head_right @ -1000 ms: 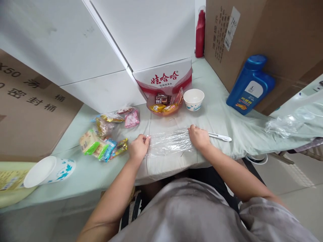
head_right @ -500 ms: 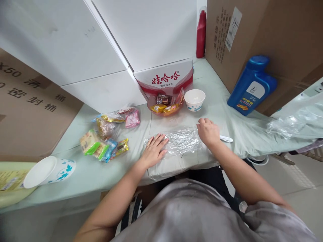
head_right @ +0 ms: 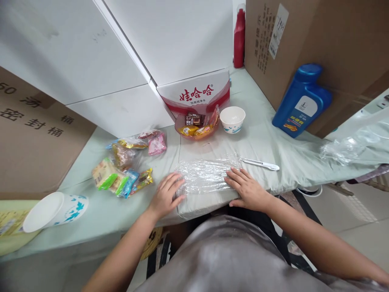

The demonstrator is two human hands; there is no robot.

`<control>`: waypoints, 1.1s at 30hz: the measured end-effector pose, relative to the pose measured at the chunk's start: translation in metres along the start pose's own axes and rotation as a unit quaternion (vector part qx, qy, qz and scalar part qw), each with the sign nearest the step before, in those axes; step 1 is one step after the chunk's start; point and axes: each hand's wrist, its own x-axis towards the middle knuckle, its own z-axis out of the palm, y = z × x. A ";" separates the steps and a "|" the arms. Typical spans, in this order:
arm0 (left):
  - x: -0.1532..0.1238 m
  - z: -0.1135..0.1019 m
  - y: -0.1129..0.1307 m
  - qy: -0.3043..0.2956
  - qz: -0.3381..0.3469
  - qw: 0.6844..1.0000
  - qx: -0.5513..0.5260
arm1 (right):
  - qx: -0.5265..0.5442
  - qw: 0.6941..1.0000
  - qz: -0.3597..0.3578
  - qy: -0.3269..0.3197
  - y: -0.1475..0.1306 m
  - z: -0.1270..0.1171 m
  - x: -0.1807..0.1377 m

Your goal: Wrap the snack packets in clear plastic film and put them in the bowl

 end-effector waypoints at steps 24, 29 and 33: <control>0.015 0.005 0.023 0.086 -0.283 0.944 -0.143 | -0.008 0.960 0.204 0.190 -0.002 0.000 -0.006; 0.030 0.018 0.024 0.070 -0.285 0.956 -0.016 | -0.089 0.958 0.218 0.167 -0.001 0.009 0.000; 0.036 0.018 0.022 0.052 -0.309 0.949 0.045 | -0.090 0.960 0.211 0.162 0.001 0.010 0.000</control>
